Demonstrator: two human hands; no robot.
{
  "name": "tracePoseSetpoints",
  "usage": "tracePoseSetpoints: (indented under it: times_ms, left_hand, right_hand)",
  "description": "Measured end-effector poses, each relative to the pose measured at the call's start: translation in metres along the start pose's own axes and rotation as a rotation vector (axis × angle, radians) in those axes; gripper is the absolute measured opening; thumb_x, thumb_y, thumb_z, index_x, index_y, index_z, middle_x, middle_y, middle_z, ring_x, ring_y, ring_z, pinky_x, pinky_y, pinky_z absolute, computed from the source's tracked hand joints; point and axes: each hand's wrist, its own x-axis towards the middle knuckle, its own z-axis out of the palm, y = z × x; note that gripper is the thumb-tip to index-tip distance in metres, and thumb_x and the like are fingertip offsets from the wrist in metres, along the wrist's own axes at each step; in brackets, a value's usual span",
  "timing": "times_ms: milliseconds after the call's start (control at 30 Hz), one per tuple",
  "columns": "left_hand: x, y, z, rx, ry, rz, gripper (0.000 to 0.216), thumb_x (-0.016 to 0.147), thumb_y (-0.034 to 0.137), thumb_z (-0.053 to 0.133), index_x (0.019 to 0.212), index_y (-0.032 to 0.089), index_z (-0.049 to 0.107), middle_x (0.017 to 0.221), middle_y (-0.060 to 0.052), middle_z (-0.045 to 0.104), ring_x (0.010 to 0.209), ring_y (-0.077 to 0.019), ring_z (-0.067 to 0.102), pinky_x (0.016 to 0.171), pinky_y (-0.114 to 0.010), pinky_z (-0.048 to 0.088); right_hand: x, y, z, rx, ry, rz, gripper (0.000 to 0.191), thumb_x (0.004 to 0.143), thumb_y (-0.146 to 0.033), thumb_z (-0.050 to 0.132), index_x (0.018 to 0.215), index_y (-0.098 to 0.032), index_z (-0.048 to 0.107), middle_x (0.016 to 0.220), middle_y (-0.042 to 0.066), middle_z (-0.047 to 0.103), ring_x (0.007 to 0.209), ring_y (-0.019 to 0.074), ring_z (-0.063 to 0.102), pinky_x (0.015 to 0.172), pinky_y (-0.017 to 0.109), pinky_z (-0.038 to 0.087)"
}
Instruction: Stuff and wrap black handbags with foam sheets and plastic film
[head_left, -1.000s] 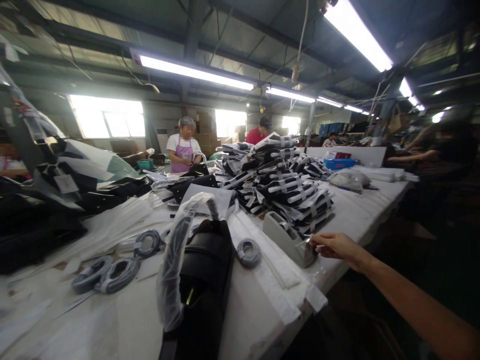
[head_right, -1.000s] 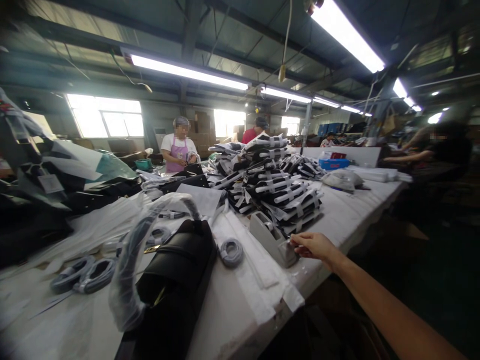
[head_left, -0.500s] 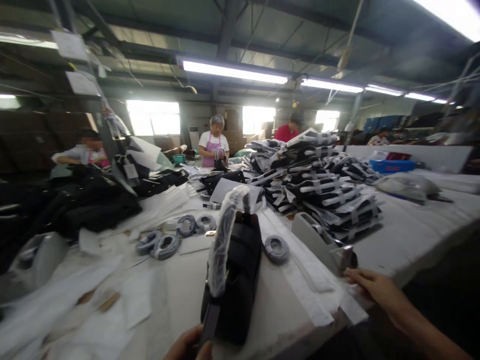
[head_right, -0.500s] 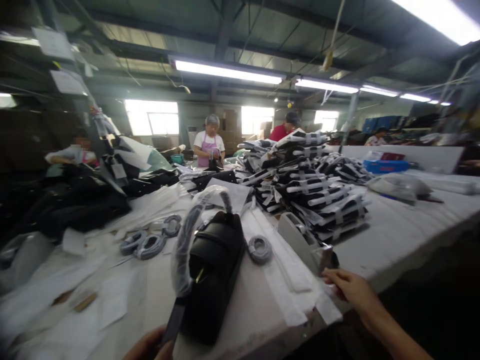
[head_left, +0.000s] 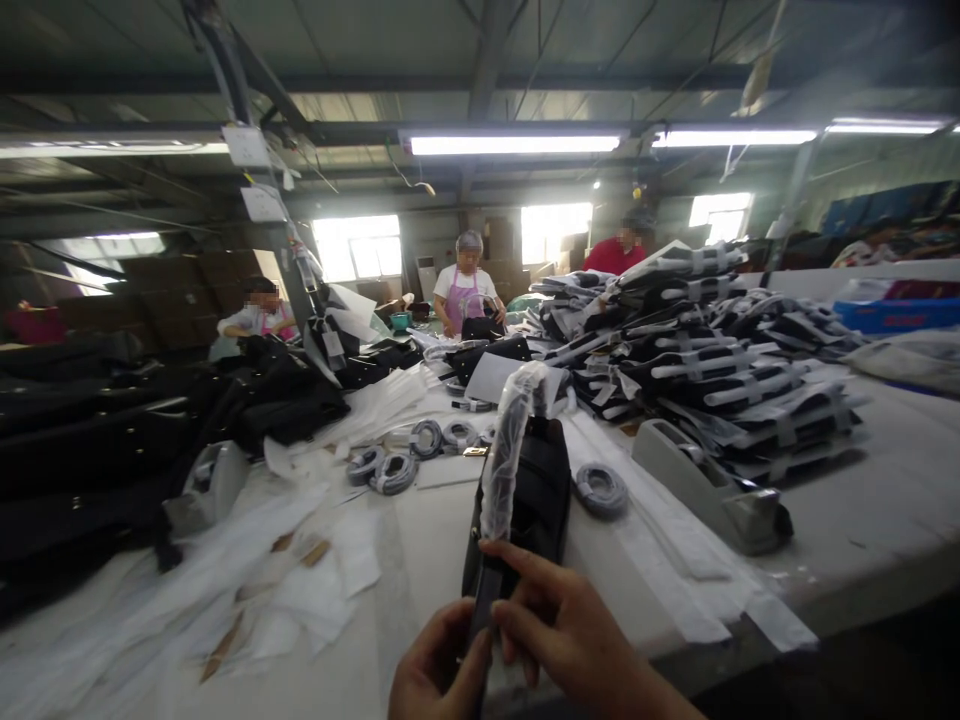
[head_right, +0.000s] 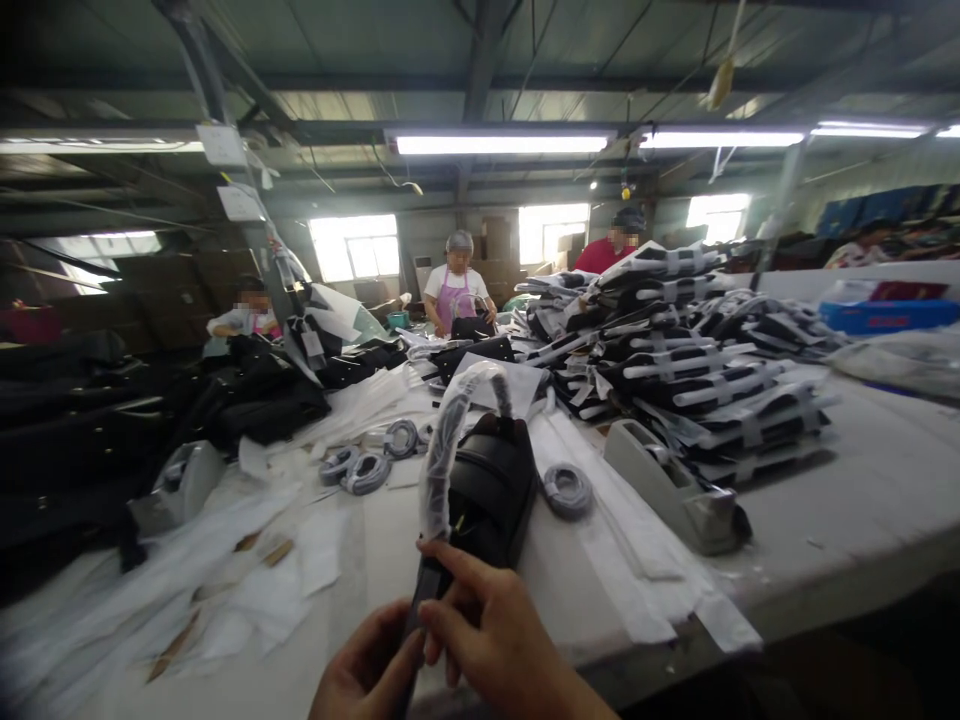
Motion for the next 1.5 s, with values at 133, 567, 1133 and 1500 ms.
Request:
tracePoseSetpoints:
  times_ms: [133, 567, 1133, 1500]
  left_hand:
    - [0.001, 0.001, -0.003, 0.022, -0.037, 0.006, 0.051, 0.067, 0.056, 0.081, 0.099, 0.017, 0.074, 0.097, -0.010, 0.077, 0.093, -0.0251, 0.070, 0.083, -0.030, 0.052]
    - [0.002, 0.005, -0.010, -0.136, -0.096, -0.080, 0.053, 0.061, 0.052, 0.088, 0.096, 0.017, 0.069, 0.087, -0.009, 0.078, 0.078, -0.0181, 0.069, 0.073, -0.026, 0.048]
    - [0.013, -0.013, -0.013, -0.196, -0.255, -0.376, 0.071, 0.046, 0.058, 0.093, 0.092, 0.017, 0.058, 0.064, -0.002, 0.071, 0.048, -0.0075, 0.058, 0.050, -0.020, 0.037]
    - [0.012, -0.006, -0.020, -0.173, -0.278, -0.433, 0.086, 0.047, 0.056, 0.094, 0.113, 0.016, 0.055, 0.071, -0.003, 0.073, 0.047, -0.0072, 0.059, 0.051, -0.020, 0.040]
  right_hand:
    - [0.007, 0.003, 0.005, -0.210, 0.070, -0.048, 0.048, 0.091, -0.034, 0.061, 0.137, -0.022, 0.056, 0.063, -0.004, 0.068, 0.044, 0.0105, 0.055, 0.047, 0.020, 0.045]
    - [-0.006, 0.019, 0.008, -0.213, 0.062, -0.102, 0.024, 0.100, -0.048, 0.043, 0.094, -0.026, 0.040, 0.078, -0.002, 0.066, 0.055, 0.0138, 0.064, 0.055, 0.024, 0.048]
    - [-0.001, 0.056, 0.033, -0.128, 0.352, -0.173, 0.026, 0.096, -0.049, 0.046, 0.096, -0.024, 0.053, 0.079, 0.002, 0.066, 0.073, 0.0190, 0.067, 0.070, 0.026, 0.052]
    - [0.005, 0.049, 0.026, -0.114, 0.222, -0.161, 0.016, 0.086, -0.030, 0.054, 0.100, -0.028, 0.045, 0.087, 0.004, 0.075, 0.080, 0.0228, 0.074, 0.074, 0.031, 0.057]
